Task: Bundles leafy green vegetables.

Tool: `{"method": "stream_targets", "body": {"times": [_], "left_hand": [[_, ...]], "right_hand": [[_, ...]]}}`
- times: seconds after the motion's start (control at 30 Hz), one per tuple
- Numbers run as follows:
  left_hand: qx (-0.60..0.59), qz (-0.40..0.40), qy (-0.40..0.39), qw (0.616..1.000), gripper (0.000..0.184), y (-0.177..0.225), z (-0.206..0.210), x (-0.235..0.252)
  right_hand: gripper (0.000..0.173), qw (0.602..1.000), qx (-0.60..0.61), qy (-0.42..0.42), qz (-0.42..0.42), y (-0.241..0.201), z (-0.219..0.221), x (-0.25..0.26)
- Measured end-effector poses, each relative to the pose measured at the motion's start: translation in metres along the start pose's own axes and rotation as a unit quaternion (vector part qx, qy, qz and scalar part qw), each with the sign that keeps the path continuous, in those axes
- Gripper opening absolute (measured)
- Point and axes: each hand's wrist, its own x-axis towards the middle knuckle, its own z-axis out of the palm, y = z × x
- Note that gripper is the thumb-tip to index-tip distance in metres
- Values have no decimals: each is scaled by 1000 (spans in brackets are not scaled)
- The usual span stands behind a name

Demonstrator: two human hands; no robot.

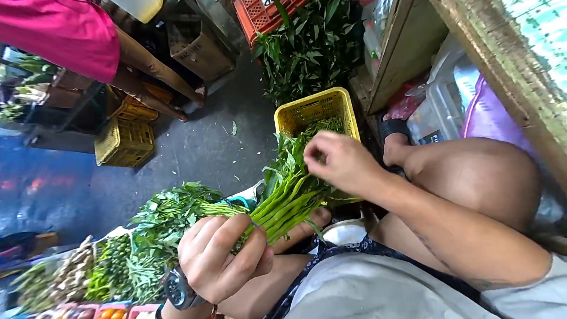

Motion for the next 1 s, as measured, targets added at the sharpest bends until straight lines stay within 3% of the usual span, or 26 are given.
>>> {"method": "stream_targets", "body": {"times": [0.1, 0.2, 0.27, 0.33, 0.4, 0.43, 0.47, 0.57, 0.67, 0.73, 0.8, 0.9, 0.93, 0.97, 1.0], "left_hand": [[-3, -20, 1, 1000, 27, -1, -6, -8], [9, -39, 4, 999, 28, -1, -11, -14], [14, -41, 6, 999, 28, -1, -12, -15], [17, -38, 4, 999, 28, -2, -13, -17], [20, -34, 4, 999, 28, -2, -13, -18], [22, -33, 5, 999, 27, -2, -13, -19], [23, -34, 5, 999, 27, -2, -14, -19], [22, -38, 9, 999, 27, 0, -16, -20], [20, -51, 11, 998, 28, 0, -19, -22], [15, -58, 14, 998, 28, 0, -20, -22], [11, -64, 13, 998, 28, -1, -21, -22], [8, -68, 13, 998, 28, -2, -21, -20], [6, -68, 14, 998, 28, -2, -21, -20], [5, -69, 15, 998, 28, -2, -21, -19], [3, -69, 15, 998, 27, -2, -20, -18]], "right_hand": [[20, 976, 105, 183, 48, 12, -35, 15], [19, 910, 153, 383, -52, 30, -57, 30], [16, 882, 158, 433, -100, 37, -57, 37], [21, 931, 109, 346, -28, 35, -52, 31], [40, 984, 6, 139, 114, 31, -48, 27], [56, 985, -25, 49, 164, 30, -43, 29], [62, 981, -46, 5, 188, 32, -35, 30], [30, 983, -94, 23, 154, 31, -22, 28], [25, 983, -126, 9, 131, 30, -31, 28], [45, 979, -141, -18, 147, 31, -36, 26], [30, 980, -144, 21, 135, 31, -36, 24], [22, 987, -112, 72, 94, 28, -37, 24], [35, 991, -84, 52, 86, 27, -38, 25], [59, 994, -68, 30, 83, 25, -39, 25], [68, 995, -54, 26, 77, 23, -38, 24]]}}
